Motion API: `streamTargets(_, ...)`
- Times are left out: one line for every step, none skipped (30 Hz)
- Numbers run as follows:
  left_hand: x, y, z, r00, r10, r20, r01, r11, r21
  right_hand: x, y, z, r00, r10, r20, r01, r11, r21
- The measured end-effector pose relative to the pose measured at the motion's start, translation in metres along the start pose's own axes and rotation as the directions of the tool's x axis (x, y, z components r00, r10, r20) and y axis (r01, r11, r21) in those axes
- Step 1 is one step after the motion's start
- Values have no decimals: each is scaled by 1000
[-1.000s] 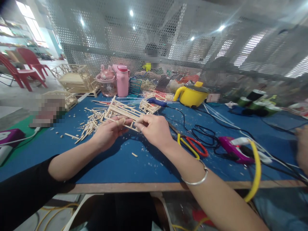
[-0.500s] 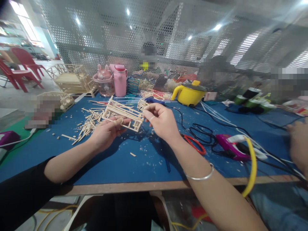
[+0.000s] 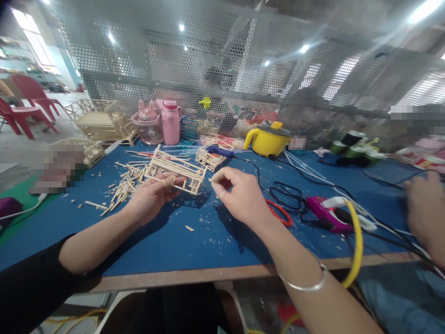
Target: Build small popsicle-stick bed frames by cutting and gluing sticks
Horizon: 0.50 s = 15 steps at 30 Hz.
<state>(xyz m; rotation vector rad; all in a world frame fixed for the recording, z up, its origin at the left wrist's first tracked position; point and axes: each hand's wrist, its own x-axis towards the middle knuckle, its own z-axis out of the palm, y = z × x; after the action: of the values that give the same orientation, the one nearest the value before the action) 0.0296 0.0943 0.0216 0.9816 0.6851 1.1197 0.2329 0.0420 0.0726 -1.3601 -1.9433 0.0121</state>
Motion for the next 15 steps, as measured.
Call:
streamTargets(0, 0, 0, 1000, -3, -1, 3, 1000, 4, -5, 1, -2, 994, 28, 106, -27, 1000, -15)
streamTargets(0, 0, 0, 1000, -4, 0, 4, 1000, 5, -9, 3, -2, 976, 38, 214, -31, 999, -34)
streamTargets(-1, 0, 0, 1000, -5, 0, 5, 1000, 3, -14, 4, 1, 952, 31, 303, -16, 999, -51)
streamTargets(-1, 1, 1, 1000, -4, 0, 4, 1000, 0, -19, 5, 5, 932, 16, 362, 9, 998, -66)
streamTargets(-1, 1, 1, 1000, -3, -1, 3, 1000, -6, -23, 6, 11, 918, -1, 396, 35, 996, -80)
streamTargets(-1, 1, 1, 1000, -1, -2, 1, 1000, -11, -26, 7, 16, 910, -12, 413, 57, 994, -96)
streamTargets(-1, 1, 1, 1000, -1, -4, 1, 1000, -17, -29, 8, 21, 905, -18, 426, 74, 991, -114)
streamTargets(-1, 2, 1, 1000, -1, -5, 1, 1000, -21, -31, 9, 24, 898, -24, 439, 90, 987, -131)
streamTargets(-1, 2, 0, 1000, -3, -6, 2, 1000, -23, -32, 10, 24, 889, -34, 457, 111, 983, -143)
streamTargets(-1, 2, 0, 1000, -5, -4, 5, 1000, -22, -31, 11, 22, 881, -50, 470, 134, 980, -146)
streamTargets(-1, 2, 0, 1000, -8, 0, 8, 1000, -19, -30, 12, 18, 880, -74, 468, 156, 978, -139)
streamTargets(-1, 2, 0, 1000, -11, 5, 11, 1000, -12, -26, 14, 12, 890, -95, 446, 167, 978, -126)
streamTargets(-1, 2, 0, 1000, -14, 12, 14, 1000, -5, -20, 17, 6, 911, -107, 398, 165, 980, -115)
streamTargets(-1, 2, 0, 1000, -18, 17, 18, 1000, 4, -12, 21, -1, 942, -99, 320, 143, 983, -115)
streamTargets(-1, 2, 0, 1000, -23, 22, 22, 1000, 10, -1, 26, -6, 972, -67, 226, 98, 987, -129)
